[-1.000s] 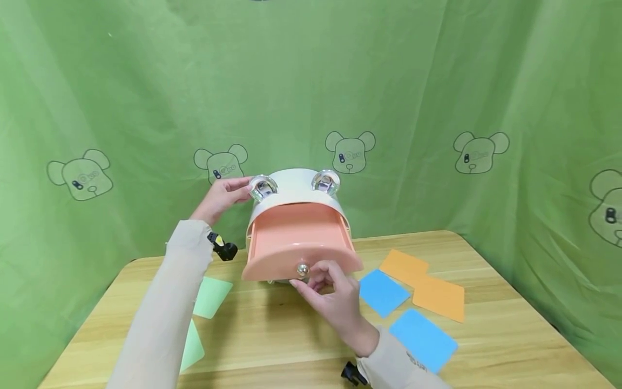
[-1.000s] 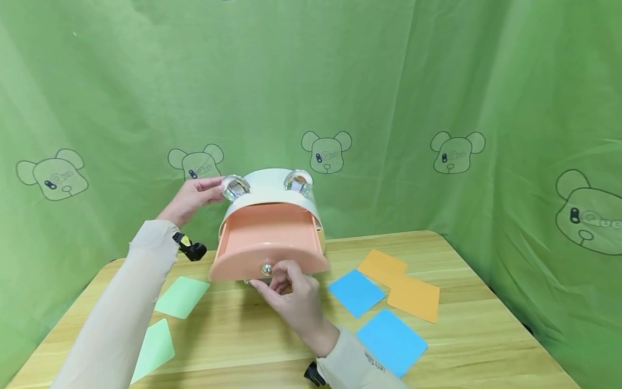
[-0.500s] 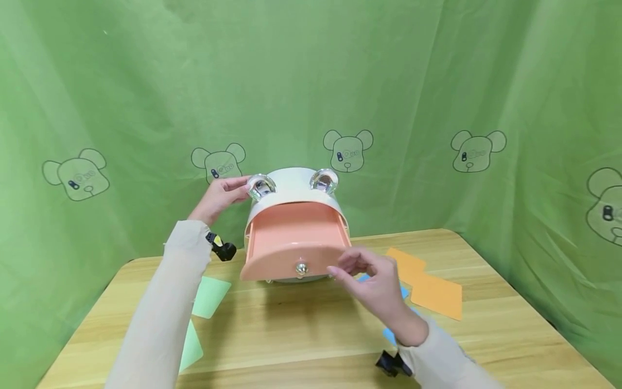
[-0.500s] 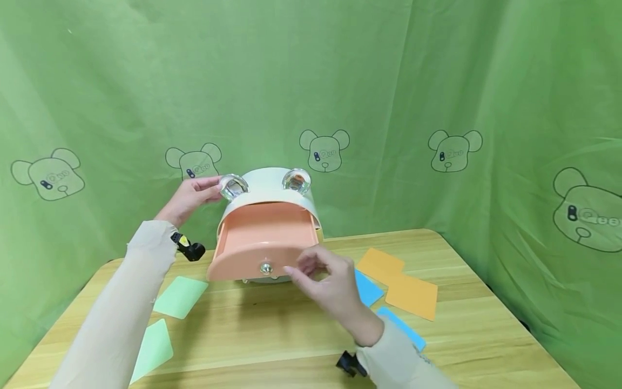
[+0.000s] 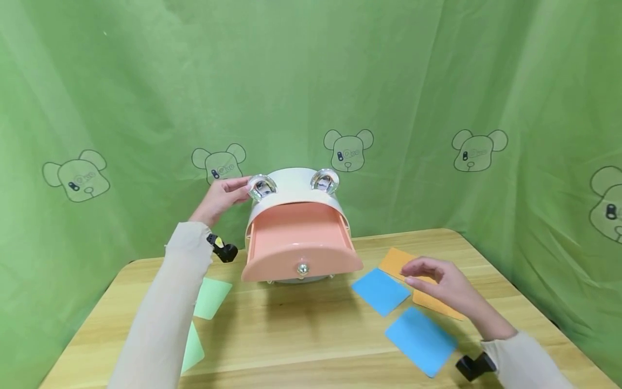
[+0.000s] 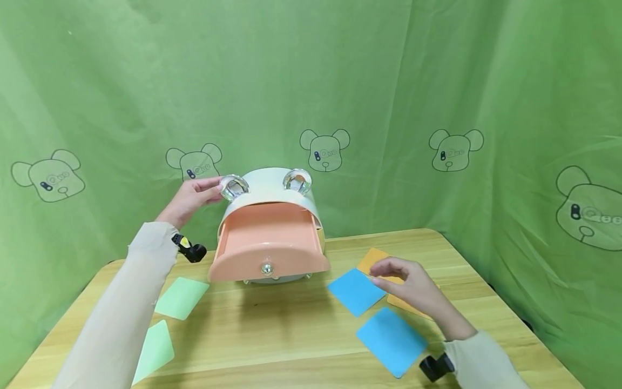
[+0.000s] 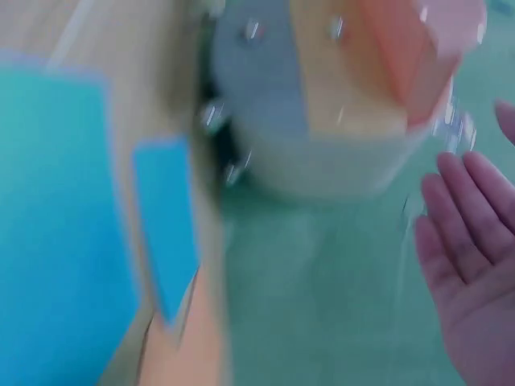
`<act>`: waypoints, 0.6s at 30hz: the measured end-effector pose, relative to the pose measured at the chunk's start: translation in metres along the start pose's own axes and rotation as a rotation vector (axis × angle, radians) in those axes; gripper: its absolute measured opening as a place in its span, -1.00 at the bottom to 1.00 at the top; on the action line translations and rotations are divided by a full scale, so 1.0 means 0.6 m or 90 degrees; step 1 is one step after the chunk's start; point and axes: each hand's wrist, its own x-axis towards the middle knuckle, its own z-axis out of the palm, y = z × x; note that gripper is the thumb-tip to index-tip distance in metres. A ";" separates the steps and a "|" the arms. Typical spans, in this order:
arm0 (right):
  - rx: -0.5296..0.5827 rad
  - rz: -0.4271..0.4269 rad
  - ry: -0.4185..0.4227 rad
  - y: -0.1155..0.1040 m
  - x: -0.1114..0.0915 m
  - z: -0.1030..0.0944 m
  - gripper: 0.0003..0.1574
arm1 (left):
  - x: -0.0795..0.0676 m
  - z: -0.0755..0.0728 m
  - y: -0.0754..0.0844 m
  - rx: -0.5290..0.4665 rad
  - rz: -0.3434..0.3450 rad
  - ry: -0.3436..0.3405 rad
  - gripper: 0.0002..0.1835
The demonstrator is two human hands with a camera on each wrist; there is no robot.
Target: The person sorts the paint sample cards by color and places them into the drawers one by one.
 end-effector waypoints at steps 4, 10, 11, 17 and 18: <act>-0.005 0.070 -0.051 0.050 -0.028 -0.033 -0.75 | 0.000 0.000 -0.003 0.005 -0.007 -0.001 -0.55; 0.007 0.126 -0.083 0.119 -0.059 -0.071 -0.57 | 0.003 0.000 -0.004 -0.001 -0.007 0.013 -0.55; 0.015 0.130 -0.087 0.129 -0.064 -0.076 -0.52 | 0.002 0.000 -0.003 -0.002 -0.006 0.015 -0.55; 0.010 0.174 -0.090 0.174 -0.091 -0.101 -0.36 | 0.003 -0.002 -0.003 -0.001 -0.008 0.010 -0.54; -0.007 0.177 -0.088 0.180 -0.094 -0.106 -0.36 | 0.003 -0.002 -0.003 0.001 -0.007 0.011 -0.54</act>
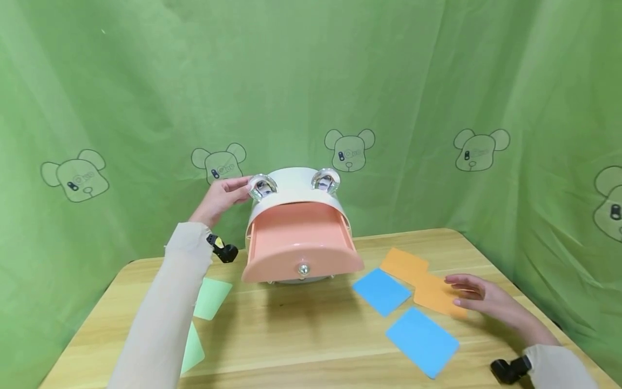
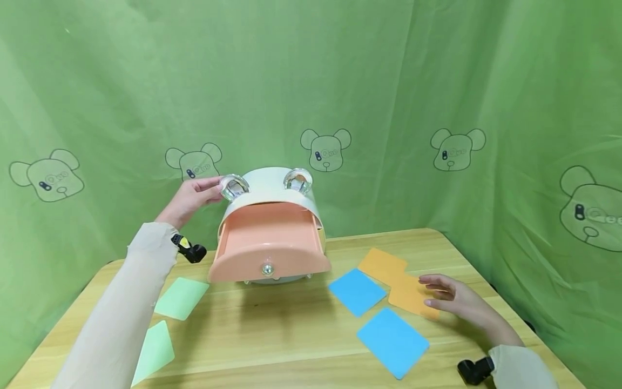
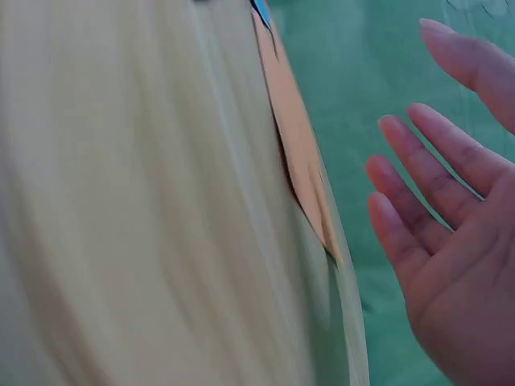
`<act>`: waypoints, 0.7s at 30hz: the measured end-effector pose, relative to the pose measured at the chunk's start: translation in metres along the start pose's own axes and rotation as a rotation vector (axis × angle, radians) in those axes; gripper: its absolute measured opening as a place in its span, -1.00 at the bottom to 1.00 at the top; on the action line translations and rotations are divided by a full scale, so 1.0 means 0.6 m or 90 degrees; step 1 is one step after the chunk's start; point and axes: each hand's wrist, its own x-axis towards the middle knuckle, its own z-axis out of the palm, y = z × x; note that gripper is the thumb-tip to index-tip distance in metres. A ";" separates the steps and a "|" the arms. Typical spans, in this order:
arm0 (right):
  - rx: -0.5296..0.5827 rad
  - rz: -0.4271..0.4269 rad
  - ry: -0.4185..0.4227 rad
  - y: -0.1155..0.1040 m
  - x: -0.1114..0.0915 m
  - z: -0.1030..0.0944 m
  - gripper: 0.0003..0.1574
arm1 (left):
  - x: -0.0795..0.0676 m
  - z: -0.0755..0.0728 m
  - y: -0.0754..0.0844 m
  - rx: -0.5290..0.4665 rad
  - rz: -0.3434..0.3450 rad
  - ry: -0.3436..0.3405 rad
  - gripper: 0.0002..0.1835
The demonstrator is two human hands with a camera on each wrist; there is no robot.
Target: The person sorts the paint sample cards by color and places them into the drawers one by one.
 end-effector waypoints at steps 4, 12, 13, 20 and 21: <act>-0.029 0.010 0.013 0.022 -0.012 -0.015 -0.28 | -0.002 0.001 0.002 0.000 0.003 0.000 -0.54; 0.002 0.007 0.017 0.053 -0.021 -0.009 -0.10 | -0.004 0.001 0.001 0.002 0.007 -0.001 -0.55; -0.005 0.017 0.020 0.054 -0.021 -0.008 -0.06 | -0.004 0.001 0.001 0.003 0.007 -0.001 -0.55; -0.025 0.071 0.011 0.056 -0.020 -0.007 0.18 | -0.001 0.002 0.000 -0.009 0.010 -0.003 -0.54; -0.030 0.072 0.009 0.056 -0.020 -0.006 0.19 | 0.000 0.002 -0.001 -0.011 0.011 -0.005 -0.54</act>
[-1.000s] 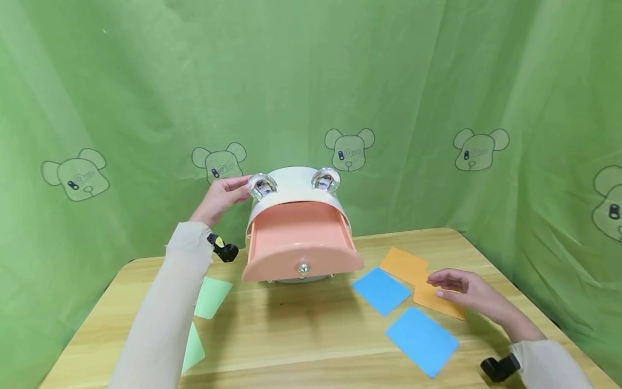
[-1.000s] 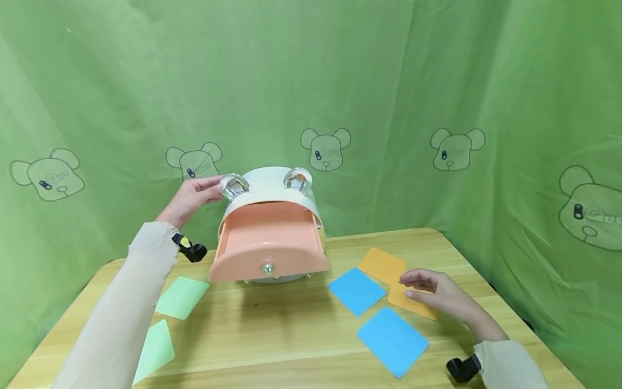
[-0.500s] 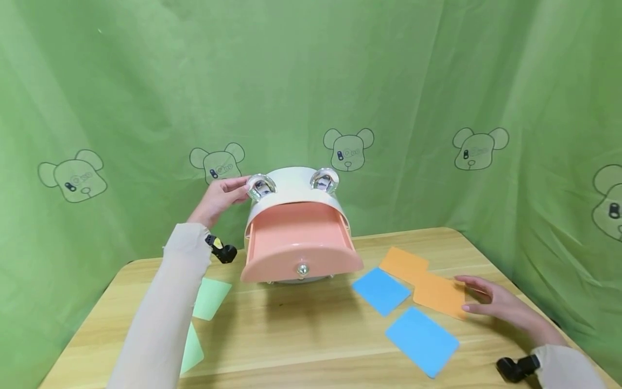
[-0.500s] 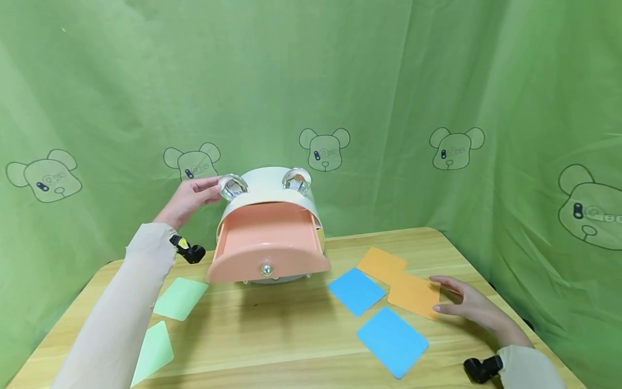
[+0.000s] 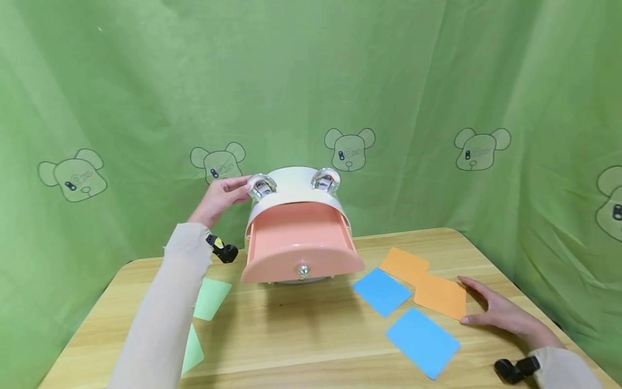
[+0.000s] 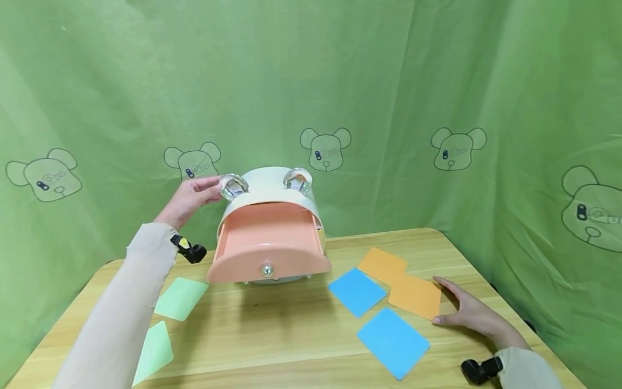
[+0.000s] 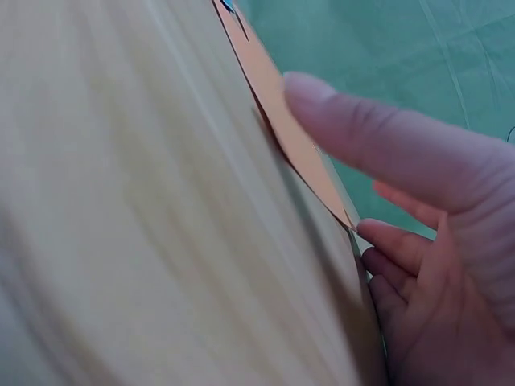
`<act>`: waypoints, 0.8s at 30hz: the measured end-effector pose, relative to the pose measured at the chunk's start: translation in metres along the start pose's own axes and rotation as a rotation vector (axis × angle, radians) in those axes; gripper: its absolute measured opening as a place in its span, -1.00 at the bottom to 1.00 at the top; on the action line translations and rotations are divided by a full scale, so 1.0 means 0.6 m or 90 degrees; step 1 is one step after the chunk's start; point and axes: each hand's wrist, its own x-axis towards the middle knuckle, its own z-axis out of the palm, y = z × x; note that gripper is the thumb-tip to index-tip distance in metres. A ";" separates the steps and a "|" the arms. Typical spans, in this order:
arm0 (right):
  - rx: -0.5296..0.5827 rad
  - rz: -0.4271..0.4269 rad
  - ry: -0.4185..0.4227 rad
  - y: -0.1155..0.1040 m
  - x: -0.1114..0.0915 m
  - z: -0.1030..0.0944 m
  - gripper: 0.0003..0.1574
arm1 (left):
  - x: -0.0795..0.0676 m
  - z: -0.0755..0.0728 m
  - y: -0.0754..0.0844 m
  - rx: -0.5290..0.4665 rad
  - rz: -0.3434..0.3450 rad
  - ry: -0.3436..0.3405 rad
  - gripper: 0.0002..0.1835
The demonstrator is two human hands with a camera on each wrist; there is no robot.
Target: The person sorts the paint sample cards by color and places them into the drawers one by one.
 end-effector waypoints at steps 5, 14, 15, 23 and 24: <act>-0.030 0.005 -0.003 0.003 0.000 0.002 0.19 | 0.002 0.000 -0.003 -0.002 0.002 0.000 -0.54; -0.074 0.015 0.000 -0.001 0.006 0.006 0.19 | 0.001 -0.001 -0.004 0.002 0.006 0.011 -0.55; -0.080 0.014 0.000 -0.001 0.005 0.007 0.18 | 0.001 0.000 -0.004 0.002 0.005 0.011 -0.54; -0.125 0.025 0.011 -0.002 0.001 0.006 0.12 | 0.001 0.000 -0.004 0.004 -0.003 0.015 -0.54; -0.119 0.024 0.013 -0.001 0.000 0.006 0.12 | 0.001 0.001 -0.004 0.004 -0.004 0.016 -0.54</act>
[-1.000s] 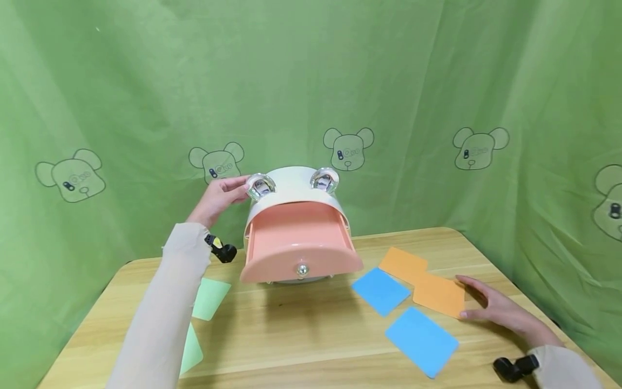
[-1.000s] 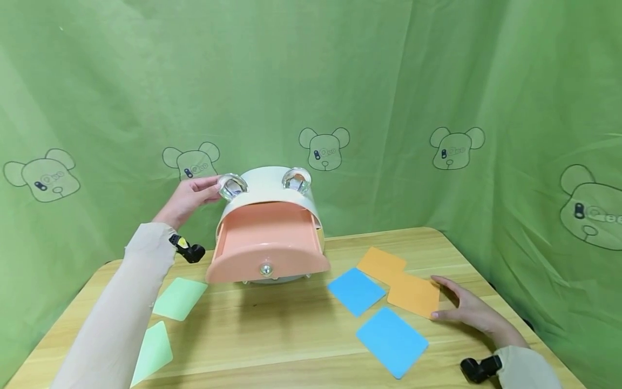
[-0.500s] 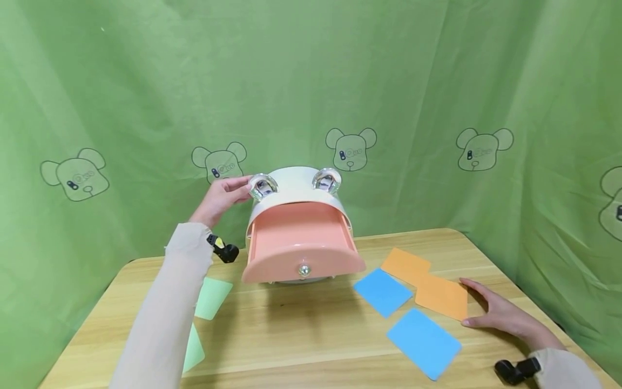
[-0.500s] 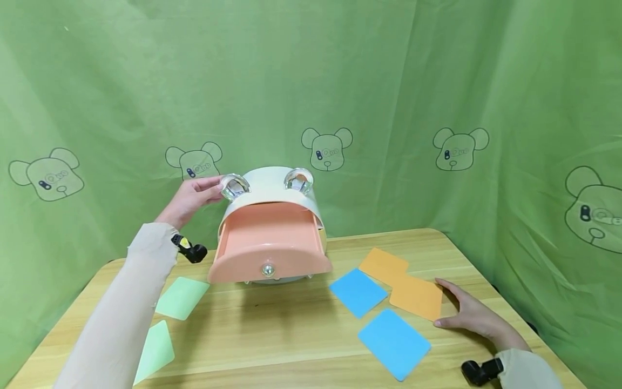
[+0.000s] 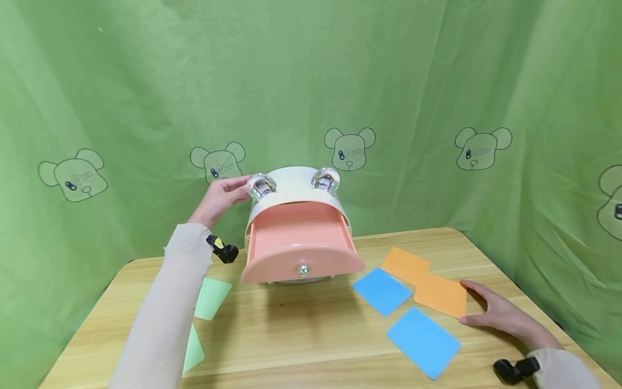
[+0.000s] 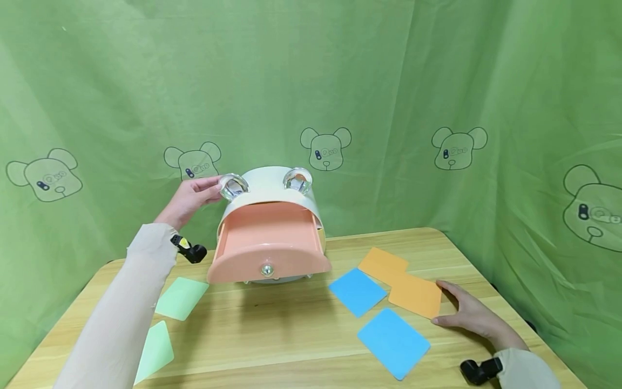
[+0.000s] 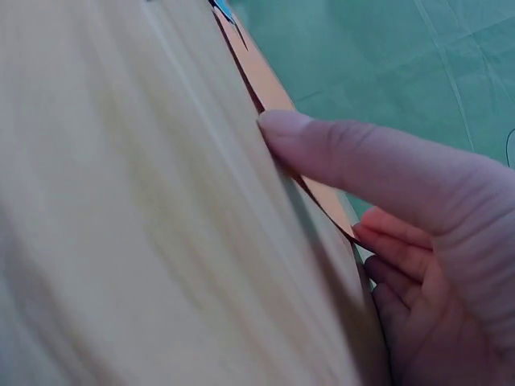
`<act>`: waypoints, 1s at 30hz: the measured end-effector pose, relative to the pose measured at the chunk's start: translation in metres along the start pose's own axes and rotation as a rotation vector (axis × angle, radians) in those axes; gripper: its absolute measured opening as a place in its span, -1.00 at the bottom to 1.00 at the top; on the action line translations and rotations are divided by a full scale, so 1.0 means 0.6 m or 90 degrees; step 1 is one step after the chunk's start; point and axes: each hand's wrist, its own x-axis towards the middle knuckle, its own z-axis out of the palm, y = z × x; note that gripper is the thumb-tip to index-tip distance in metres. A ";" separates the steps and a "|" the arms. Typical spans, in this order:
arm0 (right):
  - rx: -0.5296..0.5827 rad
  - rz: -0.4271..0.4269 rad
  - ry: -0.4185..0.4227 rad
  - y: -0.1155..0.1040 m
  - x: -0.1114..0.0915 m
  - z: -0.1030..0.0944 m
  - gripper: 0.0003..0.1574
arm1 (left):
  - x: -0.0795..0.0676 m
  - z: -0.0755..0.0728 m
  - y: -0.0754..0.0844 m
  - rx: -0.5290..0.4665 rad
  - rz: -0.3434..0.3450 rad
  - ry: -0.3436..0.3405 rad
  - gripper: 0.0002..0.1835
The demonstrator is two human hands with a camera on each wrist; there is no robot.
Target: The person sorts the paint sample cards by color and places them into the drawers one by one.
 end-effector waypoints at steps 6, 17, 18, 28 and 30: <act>0.056 0.009 -0.003 0.006 -0.004 -0.003 0.08 | 0.001 0.001 0.001 0.000 0.000 -0.003 -0.54; 0.082 -0.034 -0.008 -0.015 -0.002 -0.021 -0.02 | 0.002 0.004 0.001 -0.009 0.010 -0.004 -0.55; 0.078 -0.039 -0.010 -0.021 0.001 -0.025 -0.03 | 0.001 0.004 0.001 -0.010 0.014 -0.004 -0.55; 0.143 -0.154 -0.022 -0.107 0.037 -0.054 -0.11 | 0.000 0.002 -0.003 -0.011 0.018 0.000 -0.56; 0.147 -0.183 -0.030 -0.130 0.047 -0.060 -0.11 | -0.001 0.002 -0.001 -0.009 0.013 0.004 -0.56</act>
